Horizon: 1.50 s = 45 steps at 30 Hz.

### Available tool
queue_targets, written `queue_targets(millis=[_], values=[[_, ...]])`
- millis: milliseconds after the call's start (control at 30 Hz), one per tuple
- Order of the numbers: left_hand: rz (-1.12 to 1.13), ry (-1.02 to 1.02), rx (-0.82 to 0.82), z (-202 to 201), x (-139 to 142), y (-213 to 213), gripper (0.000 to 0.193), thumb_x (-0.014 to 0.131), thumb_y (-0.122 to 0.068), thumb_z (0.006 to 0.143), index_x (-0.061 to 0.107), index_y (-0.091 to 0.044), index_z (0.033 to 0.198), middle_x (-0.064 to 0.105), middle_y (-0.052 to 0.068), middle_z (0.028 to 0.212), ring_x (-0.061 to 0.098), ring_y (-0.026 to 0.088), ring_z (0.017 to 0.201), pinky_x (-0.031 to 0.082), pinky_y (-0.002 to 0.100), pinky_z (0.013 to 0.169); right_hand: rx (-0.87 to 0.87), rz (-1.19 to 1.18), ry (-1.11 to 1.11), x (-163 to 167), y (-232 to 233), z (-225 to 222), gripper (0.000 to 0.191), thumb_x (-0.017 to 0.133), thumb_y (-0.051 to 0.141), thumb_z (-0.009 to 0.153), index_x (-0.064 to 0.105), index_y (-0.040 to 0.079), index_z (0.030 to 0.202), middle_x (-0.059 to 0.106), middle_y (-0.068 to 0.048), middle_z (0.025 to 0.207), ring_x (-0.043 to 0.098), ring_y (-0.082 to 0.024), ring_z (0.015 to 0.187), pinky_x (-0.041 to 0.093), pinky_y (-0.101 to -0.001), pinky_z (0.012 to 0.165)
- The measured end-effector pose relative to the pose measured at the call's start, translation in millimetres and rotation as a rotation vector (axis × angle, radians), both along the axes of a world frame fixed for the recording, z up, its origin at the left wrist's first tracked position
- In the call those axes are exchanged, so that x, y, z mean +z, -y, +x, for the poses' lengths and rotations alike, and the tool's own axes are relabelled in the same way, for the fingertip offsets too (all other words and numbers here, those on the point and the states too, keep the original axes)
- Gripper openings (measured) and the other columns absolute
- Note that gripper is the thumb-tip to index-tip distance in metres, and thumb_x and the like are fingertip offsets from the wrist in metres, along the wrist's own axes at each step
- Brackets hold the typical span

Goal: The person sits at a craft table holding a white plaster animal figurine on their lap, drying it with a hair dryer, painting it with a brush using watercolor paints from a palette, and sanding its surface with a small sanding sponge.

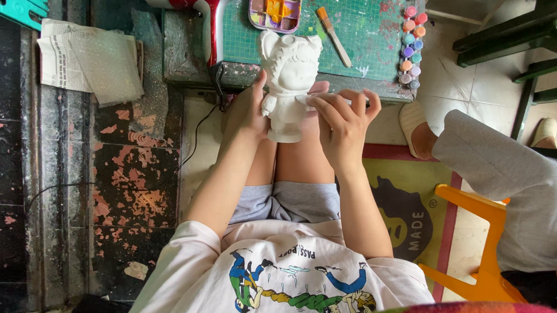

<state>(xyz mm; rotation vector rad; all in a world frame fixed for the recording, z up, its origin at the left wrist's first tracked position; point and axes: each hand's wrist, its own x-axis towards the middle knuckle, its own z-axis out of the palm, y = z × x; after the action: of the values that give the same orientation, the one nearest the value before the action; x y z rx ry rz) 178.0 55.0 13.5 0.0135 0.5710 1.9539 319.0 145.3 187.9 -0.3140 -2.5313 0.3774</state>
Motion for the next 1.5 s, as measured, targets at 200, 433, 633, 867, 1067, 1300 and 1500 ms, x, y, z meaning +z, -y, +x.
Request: queue_targets(millis=[200, 433, 633, 867, 1067, 1300, 1500], values=[[0.095, -0.02, 0.026, 3, -20, 1, 0.085, 0.05, -0.068, 0.097, 0.041, -0.007, 0.156, 0.056, 0.012, 0.149, 0.057, 0.025, 0.132, 0.047, 0.04, 0.111, -0.023, 0.062, 0.037, 2, 3, 0, 0.021, 0.073, 0.005, 0.096, 0.074, 0.018, 0.112, 0.07, 0.008, 0.11, 0.058, -0.019, 0.11, 0.025, -0.0505, 0.116], [0.141, -0.04, 0.015, 6, -18, -5, 0.086, 0.046, -0.068, 0.102, 0.038, -0.005, 0.159, 0.056, 0.012, 0.147, 0.056, 0.025, 0.131, 0.045, 0.04, 0.113, 0.03, 0.072, 0.023, 0, 5, -2, 0.022, 0.07, 0.003, 0.097, 0.074, 0.017, 0.114, 0.071, 0.006, 0.112, 0.059, -0.018, 0.109, 0.025, -0.0518, 0.117], [0.266, -0.135, -0.055, 3, 18, -2, 0.09, 0.044, -0.07, 0.099, 0.034, -0.002, 0.159, 0.055, 0.021, 0.151, 0.056, 0.032, 0.138, 0.043, 0.042, 0.118, -0.035, 0.064, 0.016, 2, -1, 1, 0.02, 0.071, 0.005, 0.096, 0.074, 0.017, 0.112, 0.069, 0.005, 0.107, 0.059, -0.02, 0.108, 0.025, -0.0515, 0.114], [0.174, -0.128, 0.005, 4, 15, -1, 0.092, 0.045, -0.068, 0.101, 0.031, 0.0, 0.162, 0.049, 0.023, 0.155, 0.052, 0.033, 0.139, 0.043, 0.045, 0.118, -0.079, 0.1, 0.042, -2, -4, -2, 0.02, 0.072, 0.005, 0.096, 0.074, 0.018, 0.112, 0.068, 0.006, 0.105, 0.06, -0.018, 0.109, 0.024, -0.0498, 0.116], [0.265, -0.054, -0.04, 4, 13, 3, 0.091, 0.045, -0.068, 0.101, 0.034, 0.0, 0.16, 0.05, 0.026, 0.154, 0.056, 0.036, 0.137, 0.044, 0.044, 0.117, 0.077, 0.054, -0.035, -8, 4, 2, 0.021, 0.073, 0.006, 0.094, 0.075, 0.02, 0.11, 0.07, 0.007, 0.106, 0.06, -0.018, 0.106, 0.022, -0.0505, 0.116], [0.321, -0.247, -0.06, -1, 54, 11, 0.102, 0.041, -0.077, 0.099, 0.033, 0.003, 0.163, 0.057, 0.037, 0.145, 0.059, 0.039, 0.126, 0.047, 0.047, 0.112, -0.107, -0.034, -0.046, -12, -21, 12, 0.023, 0.071, 0.001, 0.096, 0.074, 0.017, 0.112, 0.071, 0.005, 0.106, 0.059, -0.019, 0.107, 0.025, -0.0467, 0.116], [0.304, -0.119, -0.095, -2, 70, 10, 0.108, 0.038, -0.081, 0.09, 0.03, 0.001, 0.16, 0.057, 0.033, 0.141, 0.059, 0.04, 0.135, 0.048, 0.052, 0.115, -0.098, -0.114, -0.088, -9, -15, 27, 0.024, 0.071, -0.003, 0.095, 0.073, 0.014, 0.112, 0.07, 0.002, 0.106, 0.06, -0.022, 0.108, 0.026, -0.0479, 0.12]])
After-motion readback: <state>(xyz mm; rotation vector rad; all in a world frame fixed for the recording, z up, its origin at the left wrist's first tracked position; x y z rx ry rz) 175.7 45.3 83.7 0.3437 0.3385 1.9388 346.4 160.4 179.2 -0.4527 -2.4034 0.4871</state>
